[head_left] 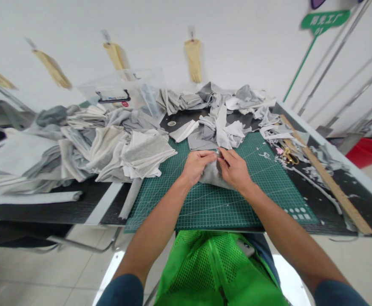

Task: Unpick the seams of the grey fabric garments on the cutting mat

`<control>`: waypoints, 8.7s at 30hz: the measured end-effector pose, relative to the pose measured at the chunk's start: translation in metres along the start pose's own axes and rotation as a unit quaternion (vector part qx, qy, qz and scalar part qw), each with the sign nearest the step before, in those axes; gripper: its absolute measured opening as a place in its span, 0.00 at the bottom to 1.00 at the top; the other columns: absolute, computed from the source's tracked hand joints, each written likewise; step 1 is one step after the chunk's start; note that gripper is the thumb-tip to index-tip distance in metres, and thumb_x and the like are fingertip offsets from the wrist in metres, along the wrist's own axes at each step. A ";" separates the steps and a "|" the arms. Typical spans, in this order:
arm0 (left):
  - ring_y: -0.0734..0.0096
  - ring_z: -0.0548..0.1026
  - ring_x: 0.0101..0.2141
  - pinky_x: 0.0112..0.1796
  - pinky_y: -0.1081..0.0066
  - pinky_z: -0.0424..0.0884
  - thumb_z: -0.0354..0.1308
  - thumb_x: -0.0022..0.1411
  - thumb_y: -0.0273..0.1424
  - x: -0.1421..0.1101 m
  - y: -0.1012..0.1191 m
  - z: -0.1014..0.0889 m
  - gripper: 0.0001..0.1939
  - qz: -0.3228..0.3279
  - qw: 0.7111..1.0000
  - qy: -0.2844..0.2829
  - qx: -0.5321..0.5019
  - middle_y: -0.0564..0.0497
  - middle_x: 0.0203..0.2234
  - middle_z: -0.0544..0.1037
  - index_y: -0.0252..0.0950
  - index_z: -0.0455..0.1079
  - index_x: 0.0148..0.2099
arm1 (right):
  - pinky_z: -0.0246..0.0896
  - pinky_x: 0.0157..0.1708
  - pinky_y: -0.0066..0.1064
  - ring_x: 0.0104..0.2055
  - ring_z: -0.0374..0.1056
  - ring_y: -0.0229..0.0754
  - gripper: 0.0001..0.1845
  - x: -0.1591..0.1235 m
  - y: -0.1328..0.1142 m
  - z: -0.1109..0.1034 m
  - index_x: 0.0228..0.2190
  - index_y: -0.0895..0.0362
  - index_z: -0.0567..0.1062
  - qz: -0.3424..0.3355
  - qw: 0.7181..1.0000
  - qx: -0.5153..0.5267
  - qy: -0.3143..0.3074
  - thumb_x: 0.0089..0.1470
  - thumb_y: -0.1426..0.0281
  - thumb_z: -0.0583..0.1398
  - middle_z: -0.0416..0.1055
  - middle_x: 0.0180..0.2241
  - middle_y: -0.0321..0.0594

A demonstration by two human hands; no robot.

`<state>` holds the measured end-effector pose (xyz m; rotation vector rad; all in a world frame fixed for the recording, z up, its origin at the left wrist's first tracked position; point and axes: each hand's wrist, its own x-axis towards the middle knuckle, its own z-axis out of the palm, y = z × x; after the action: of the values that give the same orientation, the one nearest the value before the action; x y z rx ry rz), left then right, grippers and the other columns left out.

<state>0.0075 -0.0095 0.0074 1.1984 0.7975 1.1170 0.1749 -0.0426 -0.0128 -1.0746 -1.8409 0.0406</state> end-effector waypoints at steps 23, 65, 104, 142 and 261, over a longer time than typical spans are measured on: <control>0.69 0.77 0.31 0.37 0.69 0.72 0.74 0.50 0.36 0.001 -0.003 0.000 0.13 0.002 1.000 0.015 0.011 0.47 0.32 0.85 0.35 0.85 0.37 | 0.70 0.48 0.42 0.45 0.72 0.51 0.21 0.000 -0.001 0.002 0.56 0.57 0.74 0.013 1.000 0.022 -0.012 0.72 0.63 0.49 0.77 0.43 0.50; 0.54 0.76 0.47 0.55 0.57 0.66 0.55 0.43 0.19 0.025 -0.002 -0.055 0.19 0.188 0.900 0.143 0.366 0.46 0.40 0.82 0.37 0.78 0.38 | 0.56 0.31 0.31 0.29 0.61 0.38 0.14 0.008 0.027 -0.013 0.35 0.57 0.81 0.222 0.950 0.192 -0.104 0.54 0.59 0.66 0.70 0.26 0.33; 0.68 0.77 0.34 0.39 0.69 0.72 0.71 0.54 0.38 0.010 0.000 -0.020 0.13 0.121 0.982 -0.006 0.144 0.48 0.32 0.83 0.34 0.83 0.37 | 0.69 0.44 0.38 0.43 0.74 0.48 0.22 0.004 0.016 -0.006 0.53 0.53 0.80 0.091 0.984 0.143 -0.062 0.62 0.56 0.63 0.79 0.43 0.43; 0.69 0.77 0.33 0.37 0.71 0.71 0.69 0.56 0.39 0.004 -0.001 -0.009 0.13 0.126 0.975 -0.010 0.181 0.48 0.32 0.84 0.34 0.82 0.38 | 0.62 0.37 0.36 0.34 0.67 0.44 0.18 0.004 0.001 -0.007 0.40 0.53 0.82 0.061 0.985 0.154 -0.045 0.68 0.56 0.56 0.72 0.31 0.41; 0.71 0.75 0.29 0.32 0.73 0.67 0.63 0.45 0.24 0.006 0.013 -0.029 0.16 0.110 0.993 -0.013 0.048 0.54 0.26 0.77 0.38 0.56 0.28 | 0.53 0.30 0.31 0.30 0.62 0.38 0.18 0.010 0.009 -0.023 0.35 0.56 0.82 0.215 0.934 0.237 -0.159 0.53 0.54 0.68 0.72 0.28 0.35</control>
<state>-0.0205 0.0049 0.0146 1.4052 0.7174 1.2508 0.1968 -0.0394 0.0027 -1.1400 -1.7041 0.9202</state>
